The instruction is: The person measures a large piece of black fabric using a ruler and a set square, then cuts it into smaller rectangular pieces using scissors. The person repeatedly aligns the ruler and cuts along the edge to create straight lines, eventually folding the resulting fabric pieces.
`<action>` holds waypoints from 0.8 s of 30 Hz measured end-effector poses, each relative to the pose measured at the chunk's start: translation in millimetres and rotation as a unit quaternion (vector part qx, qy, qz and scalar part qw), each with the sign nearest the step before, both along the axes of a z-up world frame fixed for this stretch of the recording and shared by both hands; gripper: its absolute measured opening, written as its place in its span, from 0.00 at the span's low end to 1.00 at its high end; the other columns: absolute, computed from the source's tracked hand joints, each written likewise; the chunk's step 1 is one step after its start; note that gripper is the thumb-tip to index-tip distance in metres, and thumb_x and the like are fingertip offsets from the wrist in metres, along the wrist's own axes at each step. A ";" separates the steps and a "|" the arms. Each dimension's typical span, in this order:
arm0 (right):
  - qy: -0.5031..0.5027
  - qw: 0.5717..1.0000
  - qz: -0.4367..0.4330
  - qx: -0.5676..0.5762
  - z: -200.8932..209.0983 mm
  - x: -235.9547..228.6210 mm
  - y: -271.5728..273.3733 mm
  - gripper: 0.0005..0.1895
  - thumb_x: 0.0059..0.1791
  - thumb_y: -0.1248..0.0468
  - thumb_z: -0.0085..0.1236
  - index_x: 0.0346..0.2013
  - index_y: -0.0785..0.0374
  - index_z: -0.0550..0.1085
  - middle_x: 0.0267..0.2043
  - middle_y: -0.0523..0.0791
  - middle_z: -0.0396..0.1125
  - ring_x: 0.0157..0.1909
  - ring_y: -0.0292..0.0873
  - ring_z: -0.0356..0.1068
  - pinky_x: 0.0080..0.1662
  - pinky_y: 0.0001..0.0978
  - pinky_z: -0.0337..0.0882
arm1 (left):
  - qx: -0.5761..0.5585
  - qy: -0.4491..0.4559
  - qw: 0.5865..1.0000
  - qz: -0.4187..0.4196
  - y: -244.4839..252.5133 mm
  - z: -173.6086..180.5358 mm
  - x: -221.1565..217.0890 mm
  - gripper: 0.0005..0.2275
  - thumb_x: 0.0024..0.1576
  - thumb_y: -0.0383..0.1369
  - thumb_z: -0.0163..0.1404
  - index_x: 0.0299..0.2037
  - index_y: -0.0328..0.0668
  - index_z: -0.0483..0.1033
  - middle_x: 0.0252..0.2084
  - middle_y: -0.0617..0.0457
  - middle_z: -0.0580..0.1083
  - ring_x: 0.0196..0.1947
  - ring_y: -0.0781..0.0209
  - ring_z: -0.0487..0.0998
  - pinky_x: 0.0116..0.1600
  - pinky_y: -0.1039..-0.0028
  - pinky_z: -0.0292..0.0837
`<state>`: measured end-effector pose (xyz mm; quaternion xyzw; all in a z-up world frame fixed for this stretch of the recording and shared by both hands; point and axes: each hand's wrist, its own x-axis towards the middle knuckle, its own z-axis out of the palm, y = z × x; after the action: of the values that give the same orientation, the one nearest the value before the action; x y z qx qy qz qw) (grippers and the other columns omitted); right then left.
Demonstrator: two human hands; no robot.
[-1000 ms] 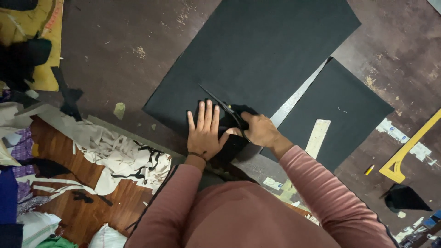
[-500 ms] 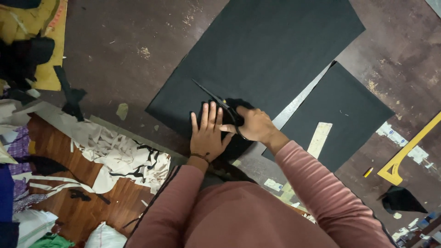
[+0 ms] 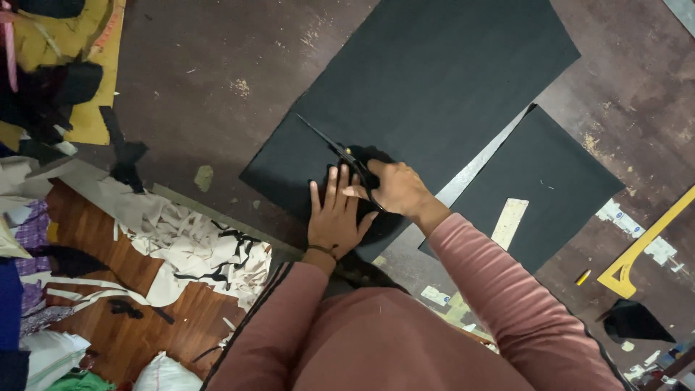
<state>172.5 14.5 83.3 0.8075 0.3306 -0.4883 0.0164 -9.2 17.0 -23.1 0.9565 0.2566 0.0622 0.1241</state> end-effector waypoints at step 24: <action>-0.296 0.913 -0.263 0.100 -43.4 -75.4 -290.3 0.32 0.42 0.38 0.69 0.29 0.63 0.69 0.24 0.55 0.69 0.33 0.61 0.74 0.38 0.53 0.73 | -0.029 -0.055 0.993 0.098 120.9 18.1 -33.4 0.25 0.50 0.36 0.63 0.59 0.56 0.72 0.56 0.49 0.68 0.54 0.41 0.70 0.56 0.46 0.65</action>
<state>97.0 -275.8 40.0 0.9701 0.1332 -0.1785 -0.0962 -42.6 137.8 -5.0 0.9179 0.3433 0.1193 0.1591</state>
